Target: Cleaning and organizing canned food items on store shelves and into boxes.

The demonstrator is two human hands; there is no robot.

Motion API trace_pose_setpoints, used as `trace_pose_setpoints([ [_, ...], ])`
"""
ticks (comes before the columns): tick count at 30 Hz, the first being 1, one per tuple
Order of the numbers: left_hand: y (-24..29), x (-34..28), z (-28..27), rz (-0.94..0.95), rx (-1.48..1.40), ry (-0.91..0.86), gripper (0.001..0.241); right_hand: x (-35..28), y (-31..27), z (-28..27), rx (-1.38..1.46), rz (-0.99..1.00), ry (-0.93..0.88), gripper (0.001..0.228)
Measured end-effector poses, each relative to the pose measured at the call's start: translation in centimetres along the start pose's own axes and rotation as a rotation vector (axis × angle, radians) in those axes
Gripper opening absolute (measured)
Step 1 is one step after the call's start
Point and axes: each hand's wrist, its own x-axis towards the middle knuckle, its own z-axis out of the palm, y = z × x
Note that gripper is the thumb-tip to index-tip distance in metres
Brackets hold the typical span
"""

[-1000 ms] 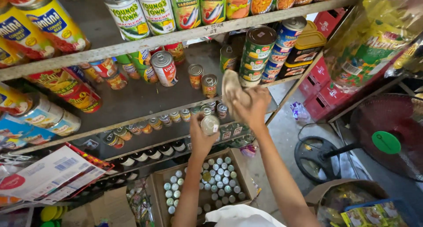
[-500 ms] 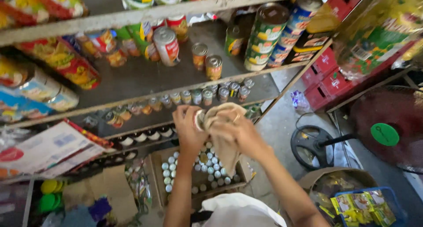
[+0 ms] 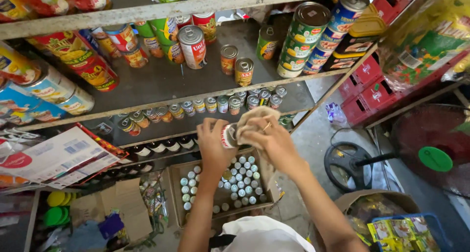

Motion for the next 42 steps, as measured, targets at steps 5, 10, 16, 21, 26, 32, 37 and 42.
trace_pose_setpoints([
  [5,-0.2,-0.5,0.6,0.004,-0.017,-0.032,0.054,0.8,-1.3,-0.2,0.014,-0.044,0.062,0.049],
  [10,-1.1,-0.4,0.5,-0.02,-0.04,0.001,0.057,-0.5,-1.2,1.1,0.072,-0.105,0.028,0.039],
  [16,-0.4,-0.7,-0.1,0.003,0.111,-0.019,0.052,0.4,0.1,0.8,-0.049,-0.032,-0.014,0.031],
  [21,0.3,-0.8,-0.7,0.025,0.16,-0.043,0.052,0.5,-0.2,0.8,-0.026,-0.006,0.108,0.039],
  [26,-0.1,-1.1,0.2,-0.123,-0.183,0.014,0.056,0.5,0.1,0.4,0.126,0.105,0.237,0.051],
  [32,-9.8,-2.5,7.4,-0.602,-1.093,0.04,0.046,-1.0,1.8,1.2,0.282,0.179,0.334,0.049],
  [37,-6.6,-1.8,7.1,-0.798,-1.289,-0.052,0.066,-0.1,-2.9,2.2,0.492,0.101,0.305,0.05],
  [42,-2.2,-2.1,4.3,-0.774,-1.369,-0.124,0.064,0.4,-1.2,5.1,0.593,-0.034,0.348,0.038],
])
